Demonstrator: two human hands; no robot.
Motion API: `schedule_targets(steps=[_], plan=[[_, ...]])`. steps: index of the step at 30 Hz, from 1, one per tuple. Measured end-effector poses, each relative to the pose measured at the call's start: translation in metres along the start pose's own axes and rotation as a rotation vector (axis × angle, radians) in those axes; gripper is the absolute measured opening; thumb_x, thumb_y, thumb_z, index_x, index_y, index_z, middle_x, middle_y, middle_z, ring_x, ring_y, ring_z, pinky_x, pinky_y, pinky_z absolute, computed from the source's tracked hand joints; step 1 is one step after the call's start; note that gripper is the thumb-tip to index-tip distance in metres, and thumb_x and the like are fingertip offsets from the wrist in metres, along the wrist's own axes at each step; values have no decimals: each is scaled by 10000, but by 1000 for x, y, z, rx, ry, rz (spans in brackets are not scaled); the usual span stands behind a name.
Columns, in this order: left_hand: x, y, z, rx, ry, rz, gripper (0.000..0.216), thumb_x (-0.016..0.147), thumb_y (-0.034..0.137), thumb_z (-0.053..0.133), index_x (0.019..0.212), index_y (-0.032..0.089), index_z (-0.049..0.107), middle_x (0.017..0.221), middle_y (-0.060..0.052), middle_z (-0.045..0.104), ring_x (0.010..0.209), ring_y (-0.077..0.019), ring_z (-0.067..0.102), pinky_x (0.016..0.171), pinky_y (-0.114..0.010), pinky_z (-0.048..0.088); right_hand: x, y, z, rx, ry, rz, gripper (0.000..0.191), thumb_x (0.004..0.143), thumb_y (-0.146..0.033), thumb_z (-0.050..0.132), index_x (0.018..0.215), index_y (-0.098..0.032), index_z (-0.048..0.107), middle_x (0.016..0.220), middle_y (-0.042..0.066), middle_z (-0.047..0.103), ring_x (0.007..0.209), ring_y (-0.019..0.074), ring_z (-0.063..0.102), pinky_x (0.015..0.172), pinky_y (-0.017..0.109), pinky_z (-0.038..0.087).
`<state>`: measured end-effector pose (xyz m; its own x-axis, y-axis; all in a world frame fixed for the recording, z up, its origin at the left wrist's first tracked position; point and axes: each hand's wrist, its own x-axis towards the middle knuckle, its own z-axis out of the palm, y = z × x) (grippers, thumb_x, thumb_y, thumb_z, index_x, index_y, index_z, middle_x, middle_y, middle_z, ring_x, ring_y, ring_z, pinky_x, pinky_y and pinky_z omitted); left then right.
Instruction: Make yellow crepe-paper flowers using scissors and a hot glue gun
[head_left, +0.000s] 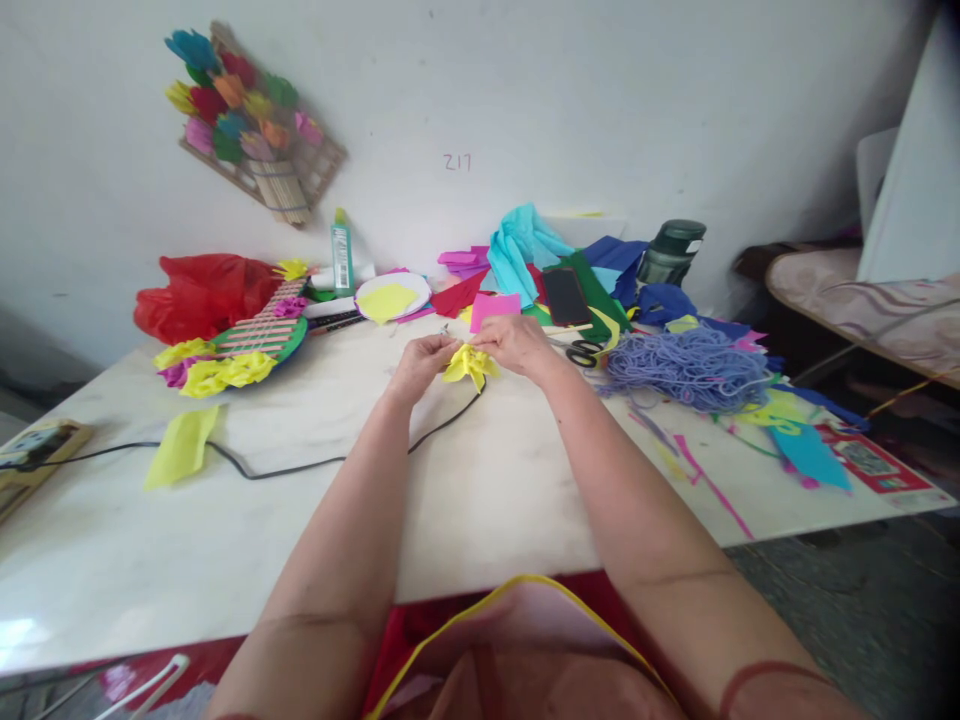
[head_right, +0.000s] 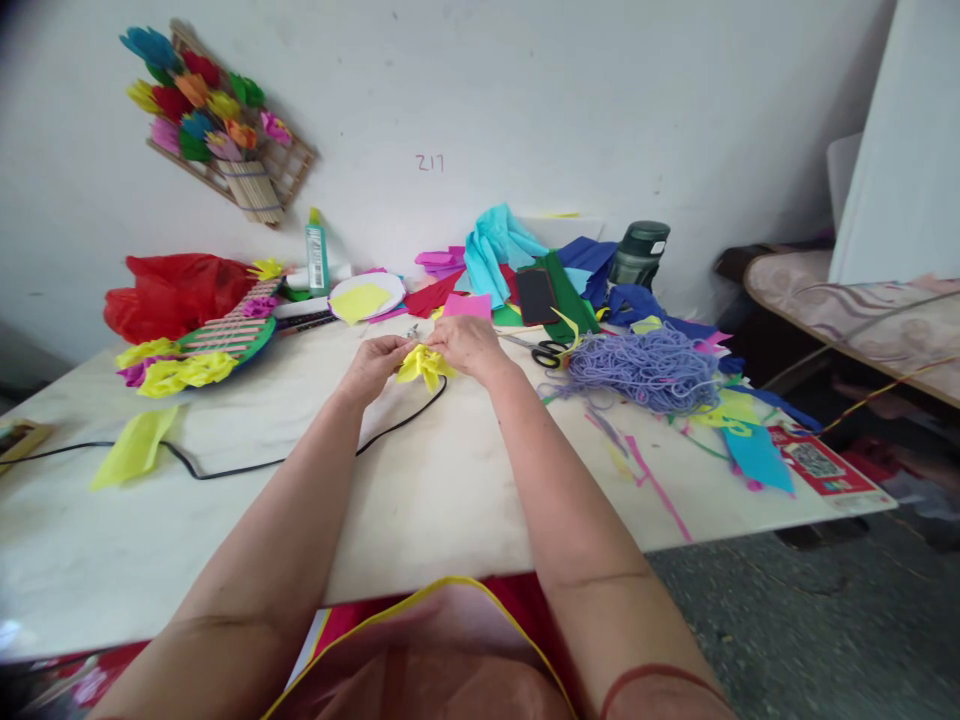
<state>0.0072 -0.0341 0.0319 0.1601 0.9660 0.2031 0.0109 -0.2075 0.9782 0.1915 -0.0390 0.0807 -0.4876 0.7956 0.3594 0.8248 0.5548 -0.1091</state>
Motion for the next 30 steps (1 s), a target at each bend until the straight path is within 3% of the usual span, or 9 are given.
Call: schedule_targets(steps=[4,12,21,25,30], plan=[[0,-1,-2,-137,-67,-80,408,577,474,860,666,140,643,559,6,566,492,-75,470,473,-206,324,-1,-3,0,-18,-8,-11,278,923,-265,519,977,-262,792,1056,35,743,933,192,647,679,281,379],[0,0,-2,-319,-60,-128,341,557,353,896,664,140,652,588,4,622,500,-76,531,482,-182,396,-2,-7,-3,-45,-3,-29,301,935,-278,488,977,-252,785,1062,45,733,905,190,627,662,287,346],[-4,7,4,-503,59,-345,72,688,48,714,667,98,667,621,-34,658,577,-111,628,601,-215,536,-4,-15,-10,-108,-5,-98,351,945,-225,433,971,-218,782,1000,70,730,862,187,610,613,291,290],[-3,6,2,-466,33,-288,100,651,86,765,650,95,665,600,-35,648,550,-106,606,570,-205,501,-3,-12,-6,-92,0,-78,350,952,-260,435,996,-222,780,1026,76,722,868,191,611,627,292,316],[1,1,2,-337,21,-125,266,584,294,868,664,118,685,592,-18,644,539,-99,562,550,-219,431,-2,-4,-5,-54,-16,-43,343,954,-287,447,1101,-275,757,1090,55,712,921,195,620,683,290,366]])
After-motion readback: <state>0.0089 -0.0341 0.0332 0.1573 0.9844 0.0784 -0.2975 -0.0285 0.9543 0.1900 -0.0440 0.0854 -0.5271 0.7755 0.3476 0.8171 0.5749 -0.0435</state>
